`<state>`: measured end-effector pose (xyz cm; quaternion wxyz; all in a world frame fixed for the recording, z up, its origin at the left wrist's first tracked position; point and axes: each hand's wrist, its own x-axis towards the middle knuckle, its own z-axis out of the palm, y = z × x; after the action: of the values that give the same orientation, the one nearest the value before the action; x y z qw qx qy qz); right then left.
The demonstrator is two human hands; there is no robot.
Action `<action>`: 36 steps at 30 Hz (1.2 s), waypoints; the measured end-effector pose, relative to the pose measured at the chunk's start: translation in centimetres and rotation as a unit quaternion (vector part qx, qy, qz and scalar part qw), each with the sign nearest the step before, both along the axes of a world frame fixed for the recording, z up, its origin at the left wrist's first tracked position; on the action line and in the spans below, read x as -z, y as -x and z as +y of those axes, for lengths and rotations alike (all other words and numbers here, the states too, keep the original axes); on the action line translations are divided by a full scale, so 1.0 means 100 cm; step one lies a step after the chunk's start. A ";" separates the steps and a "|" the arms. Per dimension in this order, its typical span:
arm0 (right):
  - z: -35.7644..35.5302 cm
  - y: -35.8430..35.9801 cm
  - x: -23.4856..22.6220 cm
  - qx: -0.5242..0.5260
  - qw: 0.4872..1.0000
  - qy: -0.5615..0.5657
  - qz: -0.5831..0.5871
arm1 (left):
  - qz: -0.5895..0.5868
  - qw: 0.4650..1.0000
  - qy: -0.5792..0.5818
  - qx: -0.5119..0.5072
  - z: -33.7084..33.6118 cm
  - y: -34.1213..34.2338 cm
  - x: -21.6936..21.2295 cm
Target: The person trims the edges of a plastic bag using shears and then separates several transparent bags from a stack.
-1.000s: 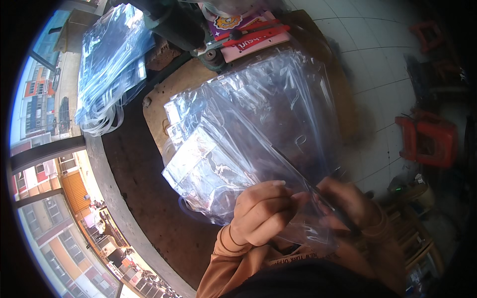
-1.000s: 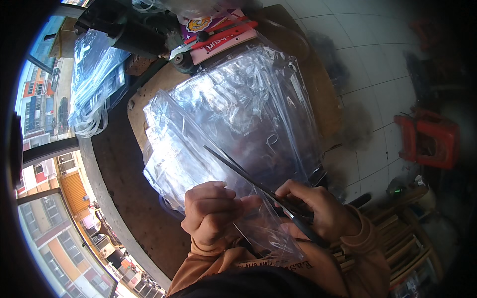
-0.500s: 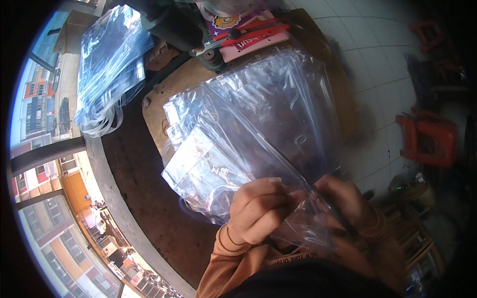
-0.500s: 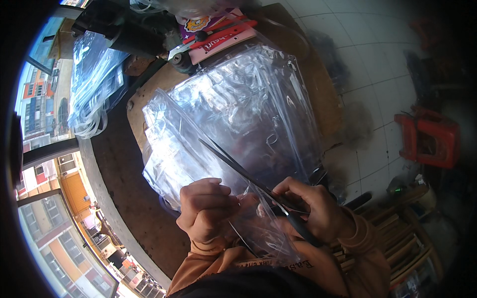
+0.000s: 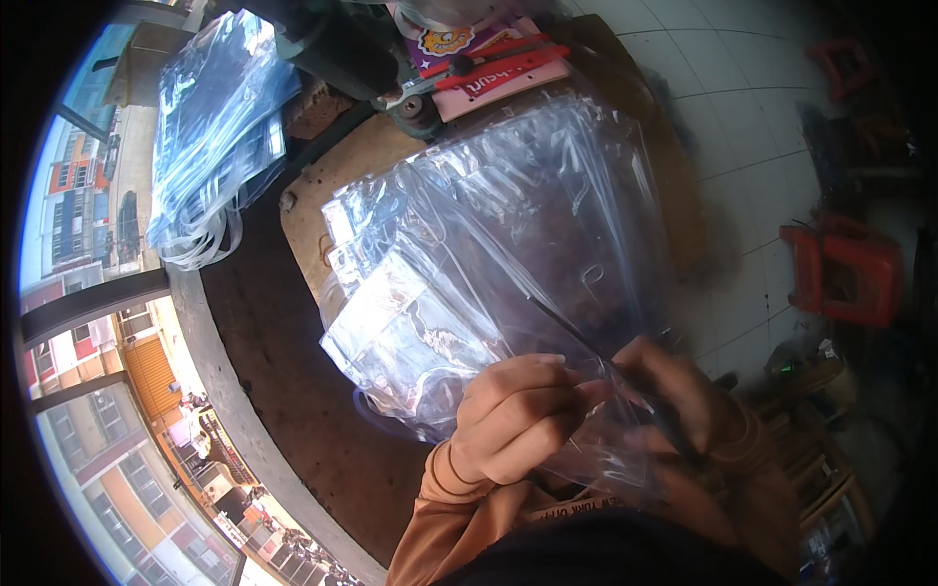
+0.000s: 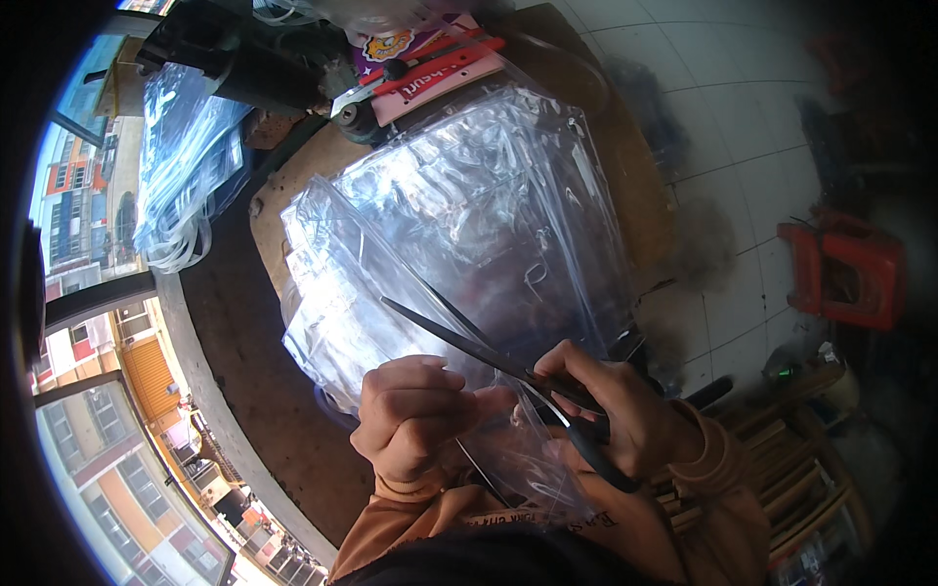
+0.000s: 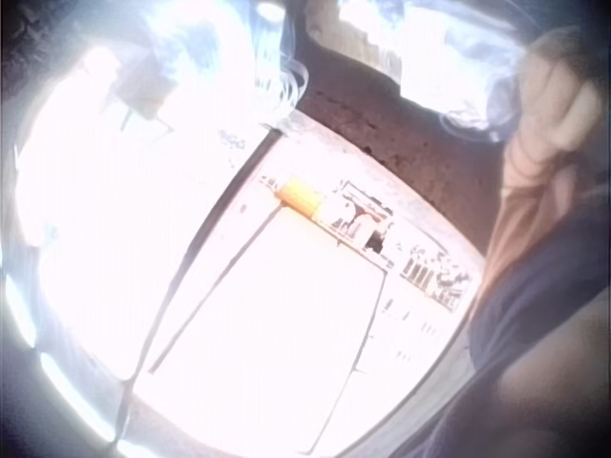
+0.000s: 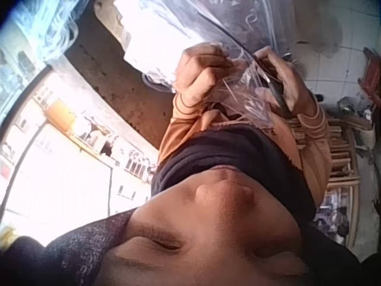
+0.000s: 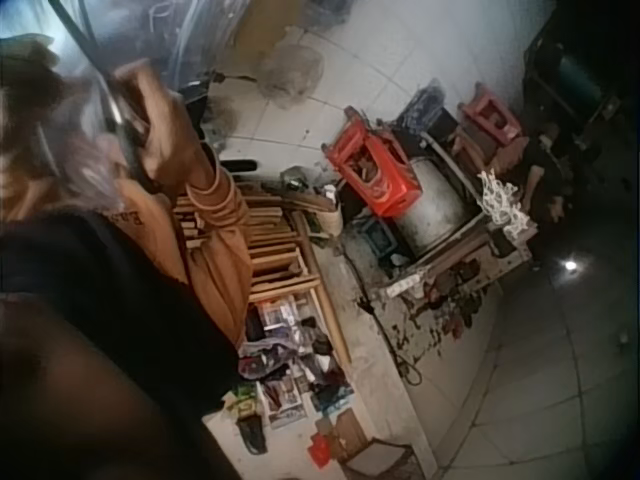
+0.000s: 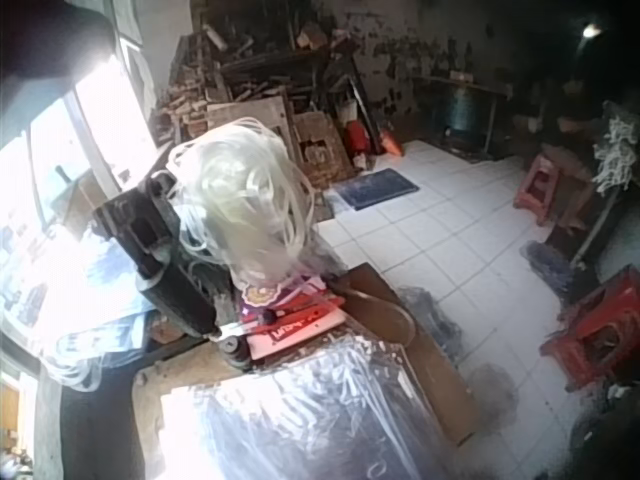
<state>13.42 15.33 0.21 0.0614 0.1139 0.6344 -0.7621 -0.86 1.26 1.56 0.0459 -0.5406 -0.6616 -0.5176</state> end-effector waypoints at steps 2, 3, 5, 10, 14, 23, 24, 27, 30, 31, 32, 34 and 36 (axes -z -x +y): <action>0.000 -0.001 0.000 -0.002 1.000 0.000 -0.009 | -0.003 1.000 0.004 0.001 0.000 0.000 0.000; 0.000 -0.001 -0.001 0.003 1.000 0.006 -0.023 | -0.003 1.000 0.007 -0.001 -0.001 0.000 0.000; -0.001 -0.002 -0.002 0.012 0.998 0.019 -0.051 | -0.003 1.000 0.015 -0.003 -0.001 0.000 -0.001; -0.004 -0.003 0.000 0.033 0.998 0.041 -0.044 | -0.008 1.000 0.019 -0.004 -0.001 0.001 -0.001; -0.003 -0.005 0.007 -0.010 0.999 0.042 -0.024 | -0.005 1.000 0.014 -0.008 -0.003 0.002 -0.004; -0.002 -0.003 -0.001 0.182 0.981 0.057 -0.038 | -0.001 0.999 0.031 -0.015 -0.009 -0.001 0.002; 0.000 -0.003 -0.003 0.192 0.977 0.088 -0.027 | 0.009 0.999 0.033 -0.002 -0.007 -0.001 0.004; -0.007 0.018 -0.013 0.214 0.973 0.063 0.054 | 0.038 0.998 0.043 0.038 -0.005 -0.002 0.008; -0.009 0.029 -0.013 0.193 0.981 0.031 0.015 | 0.058 0.996 0.041 0.051 -0.009 -0.002 0.011; -0.009 0.030 -0.013 0.191 0.981 0.042 -0.005 | 0.052 0.997 0.044 0.047 -0.011 -0.003 0.012; -0.010 0.030 -0.013 0.201 0.977 0.065 -0.005 | 0.046 0.997 0.047 0.042 -0.013 -0.004 0.013; -0.008 0.029 -0.014 0.201 0.978 0.050 -0.018 | 0.028 0.998 0.049 0.041 -0.013 -0.006 0.014; -0.006 0.028 -0.014 0.192 0.980 0.052 -0.030 | 0.013 0.998 0.047 0.047 -0.013 -0.007 0.014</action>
<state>10.57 14.73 1.59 -0.0612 0.2529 0.5579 -0.7880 -0.19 -0.04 0.20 0.0050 -0.5794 -0.6583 -0.4805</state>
